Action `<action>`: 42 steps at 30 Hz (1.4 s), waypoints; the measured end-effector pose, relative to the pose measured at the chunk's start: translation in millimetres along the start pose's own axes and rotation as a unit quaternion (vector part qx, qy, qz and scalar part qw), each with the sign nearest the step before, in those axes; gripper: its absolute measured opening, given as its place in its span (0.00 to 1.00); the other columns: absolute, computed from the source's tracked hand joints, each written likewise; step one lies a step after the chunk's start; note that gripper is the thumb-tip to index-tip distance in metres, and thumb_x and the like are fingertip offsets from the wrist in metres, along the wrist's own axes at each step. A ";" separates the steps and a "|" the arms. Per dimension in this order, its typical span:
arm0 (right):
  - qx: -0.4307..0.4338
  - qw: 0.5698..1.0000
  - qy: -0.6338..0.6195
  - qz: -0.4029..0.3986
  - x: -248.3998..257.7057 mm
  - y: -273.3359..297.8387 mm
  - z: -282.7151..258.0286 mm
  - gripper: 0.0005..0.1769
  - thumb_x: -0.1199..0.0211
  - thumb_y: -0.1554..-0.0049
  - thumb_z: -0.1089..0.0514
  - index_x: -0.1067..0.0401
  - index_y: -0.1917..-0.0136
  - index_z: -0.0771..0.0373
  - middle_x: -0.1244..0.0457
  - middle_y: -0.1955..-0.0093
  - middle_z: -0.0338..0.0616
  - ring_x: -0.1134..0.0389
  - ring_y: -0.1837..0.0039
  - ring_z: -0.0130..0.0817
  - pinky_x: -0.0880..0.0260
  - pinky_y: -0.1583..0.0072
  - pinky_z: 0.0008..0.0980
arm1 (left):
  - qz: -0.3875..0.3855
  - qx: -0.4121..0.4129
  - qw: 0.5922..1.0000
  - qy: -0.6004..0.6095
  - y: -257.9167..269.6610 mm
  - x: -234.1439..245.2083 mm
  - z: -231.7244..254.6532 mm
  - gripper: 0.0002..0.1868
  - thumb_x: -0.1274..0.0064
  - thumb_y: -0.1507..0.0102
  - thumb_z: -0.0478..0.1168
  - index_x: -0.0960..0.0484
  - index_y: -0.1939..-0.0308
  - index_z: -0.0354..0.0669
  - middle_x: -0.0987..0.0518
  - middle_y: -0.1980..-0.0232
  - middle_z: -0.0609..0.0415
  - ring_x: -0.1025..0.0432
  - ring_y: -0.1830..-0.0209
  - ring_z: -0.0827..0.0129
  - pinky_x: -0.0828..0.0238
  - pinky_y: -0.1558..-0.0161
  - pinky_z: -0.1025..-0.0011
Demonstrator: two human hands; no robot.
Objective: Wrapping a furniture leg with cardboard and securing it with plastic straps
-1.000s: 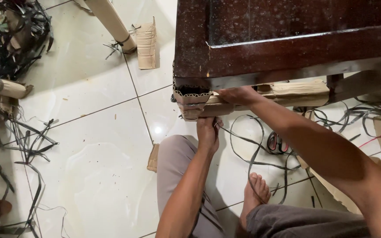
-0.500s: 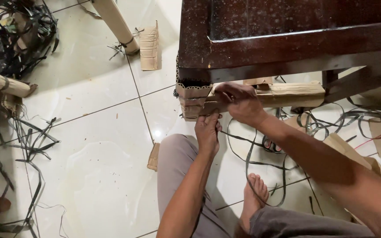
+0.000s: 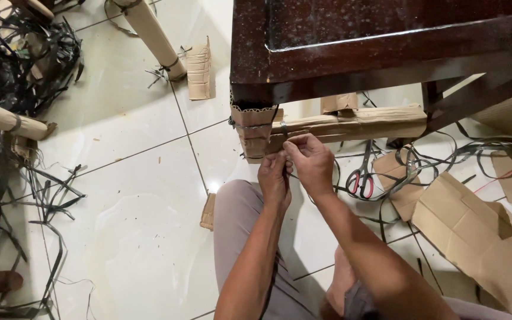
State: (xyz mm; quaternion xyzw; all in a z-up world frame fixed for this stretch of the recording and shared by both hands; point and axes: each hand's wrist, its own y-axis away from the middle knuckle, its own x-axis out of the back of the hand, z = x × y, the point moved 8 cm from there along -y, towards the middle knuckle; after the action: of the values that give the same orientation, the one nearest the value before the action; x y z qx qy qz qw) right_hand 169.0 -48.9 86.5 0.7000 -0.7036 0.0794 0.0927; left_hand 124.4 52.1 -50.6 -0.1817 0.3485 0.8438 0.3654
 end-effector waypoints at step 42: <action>0.146 0.976 0.163 0.007 5.1 11.0 16.1 0.03 0.32 0.43 0.56 0.25 0.56 0.53 0.30 0.64 0.42 0.27 0.55 0.48 0.28 0.52 0.43 | 0.017 -0.313 0.877 -0.363 73.0 -36.0 96.7 0.09 0.42 0.33 0.39 0.18 0.69 0.45 0.26 0.76 0.52 0.33 0.76 0.72 0.34 0.70 0.73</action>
State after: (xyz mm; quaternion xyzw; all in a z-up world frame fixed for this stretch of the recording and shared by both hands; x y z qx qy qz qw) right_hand 157.7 -57.7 72.3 0.6788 -0.6646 0.2952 0.1023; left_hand 89.1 68.4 69.7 0.0387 -0.0883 0.9217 0.3758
